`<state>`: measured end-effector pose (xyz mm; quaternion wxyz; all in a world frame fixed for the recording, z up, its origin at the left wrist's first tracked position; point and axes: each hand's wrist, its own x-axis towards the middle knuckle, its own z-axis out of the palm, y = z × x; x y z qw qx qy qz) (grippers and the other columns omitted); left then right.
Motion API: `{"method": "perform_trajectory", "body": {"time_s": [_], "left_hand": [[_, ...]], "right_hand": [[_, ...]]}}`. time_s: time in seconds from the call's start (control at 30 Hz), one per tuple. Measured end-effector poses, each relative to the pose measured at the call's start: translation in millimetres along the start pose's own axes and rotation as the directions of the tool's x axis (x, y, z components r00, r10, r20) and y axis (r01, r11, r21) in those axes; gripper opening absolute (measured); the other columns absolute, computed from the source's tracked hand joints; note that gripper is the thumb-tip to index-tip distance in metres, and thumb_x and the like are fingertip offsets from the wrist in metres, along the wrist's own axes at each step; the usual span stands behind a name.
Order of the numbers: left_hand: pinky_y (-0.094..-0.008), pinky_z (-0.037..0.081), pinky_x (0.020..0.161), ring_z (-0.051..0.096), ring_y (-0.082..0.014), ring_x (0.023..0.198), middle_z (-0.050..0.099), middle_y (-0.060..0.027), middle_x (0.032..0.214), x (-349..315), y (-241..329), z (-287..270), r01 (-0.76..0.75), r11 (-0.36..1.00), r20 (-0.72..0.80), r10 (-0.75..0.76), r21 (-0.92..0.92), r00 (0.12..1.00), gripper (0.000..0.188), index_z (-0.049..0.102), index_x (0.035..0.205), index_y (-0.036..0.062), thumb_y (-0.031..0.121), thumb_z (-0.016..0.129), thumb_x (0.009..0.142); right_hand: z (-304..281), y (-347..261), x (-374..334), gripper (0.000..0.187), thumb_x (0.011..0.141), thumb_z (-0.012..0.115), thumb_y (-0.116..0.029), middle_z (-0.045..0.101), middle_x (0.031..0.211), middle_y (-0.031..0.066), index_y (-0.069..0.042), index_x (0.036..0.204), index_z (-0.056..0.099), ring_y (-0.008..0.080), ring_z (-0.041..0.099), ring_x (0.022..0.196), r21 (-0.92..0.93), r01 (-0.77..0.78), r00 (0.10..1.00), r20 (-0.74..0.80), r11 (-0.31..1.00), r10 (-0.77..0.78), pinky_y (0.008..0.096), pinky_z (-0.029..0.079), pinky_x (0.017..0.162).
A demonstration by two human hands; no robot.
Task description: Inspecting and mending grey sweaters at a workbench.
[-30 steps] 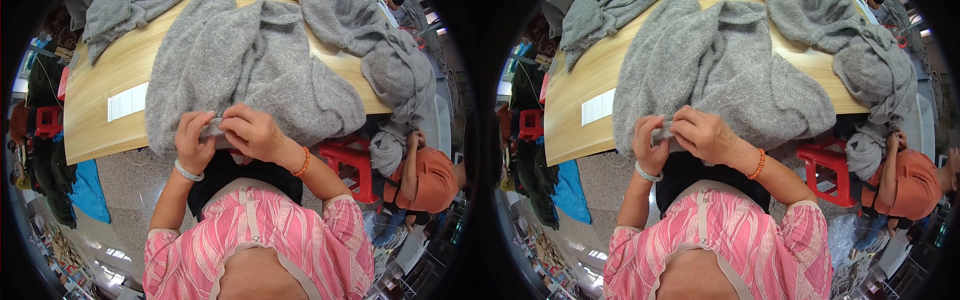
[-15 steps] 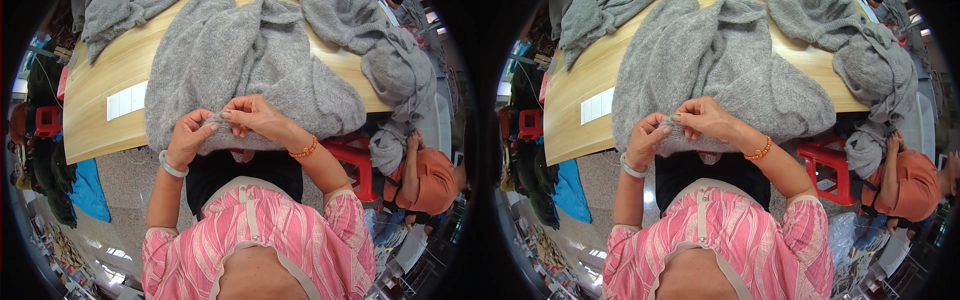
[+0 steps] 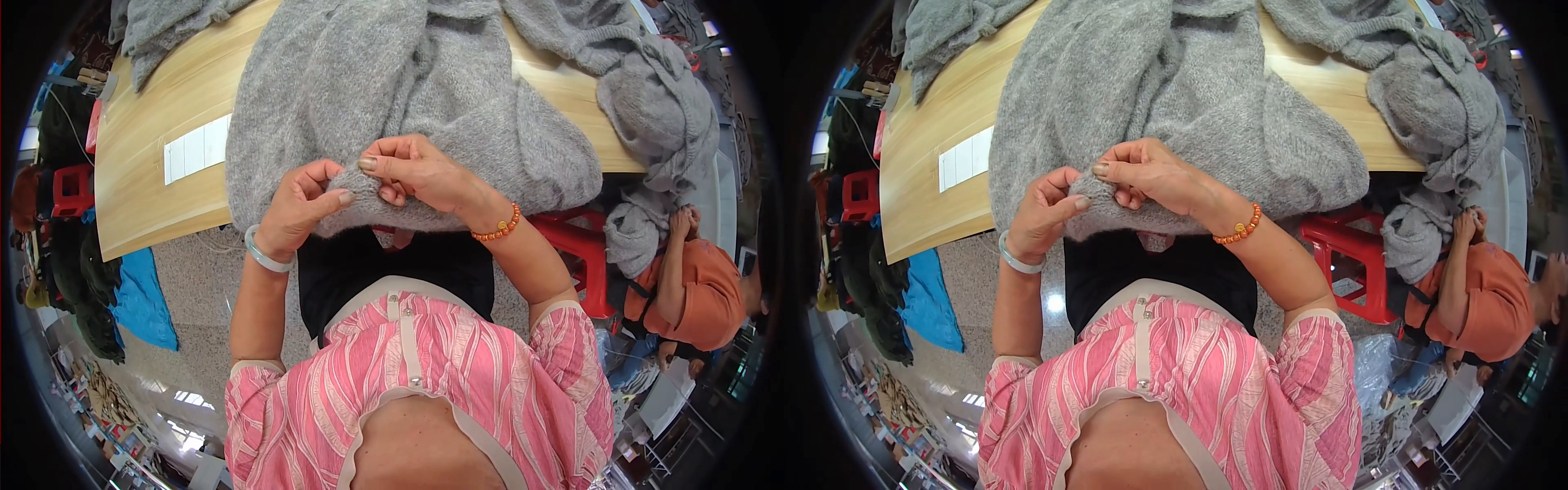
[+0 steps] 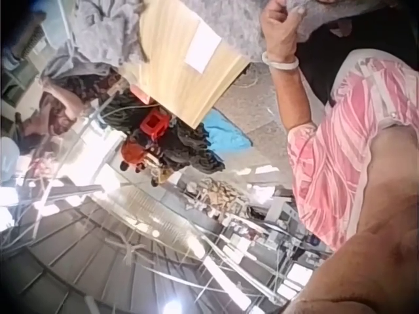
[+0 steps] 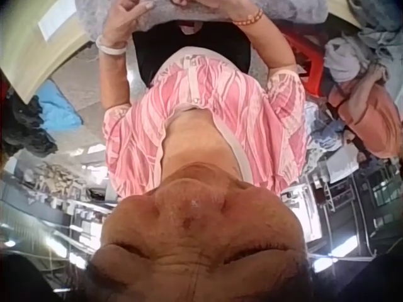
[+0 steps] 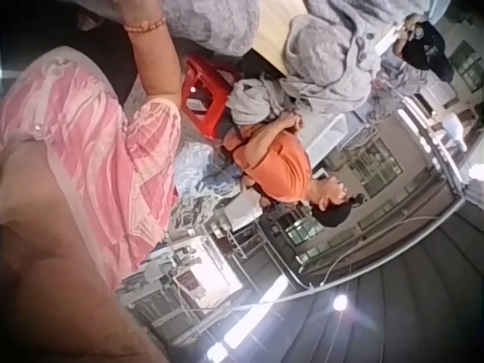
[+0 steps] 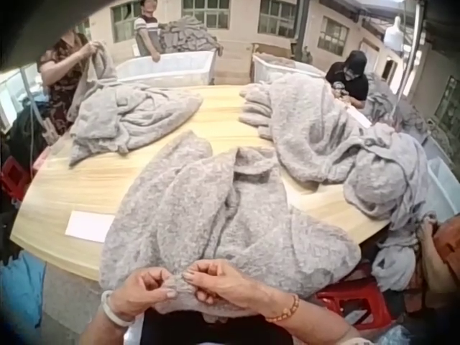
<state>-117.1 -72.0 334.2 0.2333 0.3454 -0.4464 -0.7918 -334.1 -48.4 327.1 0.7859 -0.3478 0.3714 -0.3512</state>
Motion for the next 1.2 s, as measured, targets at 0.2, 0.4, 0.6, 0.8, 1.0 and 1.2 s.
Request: {"method": "perform_trajectory", "body": {"time_s": [0.2, 0.4, 0.6, 0.8, 1.0, 1.2], "left_hand": [[-0.0176, 0.039, 0.070, 0.050, -0.0026, 0.077, 0.060, 0.0028, 0.087, -2.7, -4.4, -9.4, -0.018, 0.999, -0.008, 0.018, -0.029, 1.000, 0.014, 0.059, 0.097, 0.0020, 0.011, 0.062, 0.086], [-0.0175, 0.037, 0.069, 0.049, -0.0023, 0.076, 0.059, 0.0035, 0.086, -2.2, -4.8, -8.7, -0.063, 0.997, -0.019, 0.062, -0.047, 0.998, 0.015, 0.059, 0.098, 0.0015, 0.013, 0.058, 0.089], [-0.0182, 0.040, 0.072, 0.053, -0.0029, 0.079, 0.061, 0.0021, 0.087, -1.2, -1.8, -7.7, -0.025, 0.992, 0.007, 0.026, -0.121, 1.000, 0.016, 0.059, 0.099, 0.0018, 0.016, 0.056, 0.092], [-0.0188, 0.042, 0.073, 0.055, -0.0035, 0.080, 0.062, 0.0013, 0.088, -0.8, -3.7, -10.4, -0.008, 0.990, 0.009, 0.009, -0.144, 1.000, 0.016, 0.059, 0.099, 0.0022, 0.016, 0.055, 0.093], [-0.0196, 0.043, 0.074, 0.055, -0.0043, 0.080, 0.062, 0.0005, 0.088, 1.4, -1.2, -8.1, 0.001, 0.991, -0.004, -0.002, -0.136, 1.000, 0.016, 0.058, 0.099, 0.0019, 0.016, 0.055, 0.093], [-0.0202, 0.043, 0.075, 0.055, -0.0051, 0.081, 0.062, -0.0001, 0.088, 1.5, -0.1, -9.2, 0.001, 0.993, -0.010, -0.002, -0.117, 1.000, 0.016, 0.058, 0.099, 0.0017, 0.016, 0.055, 0.093]], "right_hand": [[0.5, -4.3, -3.4, 0.025, 0.093, 0.058, -0.026, 0.055, 0.064, -0.0020, -0.001, 0.096, 0.061, 0.0023, 0.049, 0.054, -0.031, -0.005, 1.000, 0.003, 1.000, 0.005, 0.0159, 0.039, 0.048], [3.0, -8.9, -4.3, 0.024, 0.093, 0.059, -0.026, 0.054, 0.063, -0.0025, -0.002, 0.097, 0.062, 0.0022, 0.046, 0.052, -0.075, -0.037, 0.999, 0.018, 0.996, 0.039, 0.0169, 0.035, 0.047], [-1.7, -7.7, -3.6, 0.021, 0.088, 0.065, -0.024, 0.053, 0.065, -0.0036, -0.003, 0.092, 0.063, 0.0025, 0.046, 0.055, -0.155, -0.029, 0.993, 0.106, 0.987, 0.046, 0.0173, 0.036, 0.050], [-2.7, -7.1, -2.4, 0.021, 0.087, 0.066, -0.023, 0.054, 0.068, -0.0038, -0.003, 0.091, 0.062, 0.0023, 0.047, 0.059, -0.162, -0.042, 0.995, 0.085, 0.986, 0.057, 0.0172, 0.037, 0.053], [-5.6, -6.7, -3.0, 0.023, 0.086, 0.066, -0.022, 0.056, 0.069, -0.0031, -0.001, 0.094, 0.062, 0.0030, 0.050, 0.061, -0.164, -0.041, 0.991, 0.120, 0.986, 0.061, 0.0174, 0.039, 0.056], [-4.6, -11.3, -4.8, 0.025, 0.085, 0.066, -0.020, 0.060, 0.073, -0.0016, 0.000, 0.099, 0.062, 0.0035, 0.054, 0.064, -0.146, -0.071, 0.990, 0.109, 0.987, 0.087, 0.0170, 0.042, 0.058]]}}
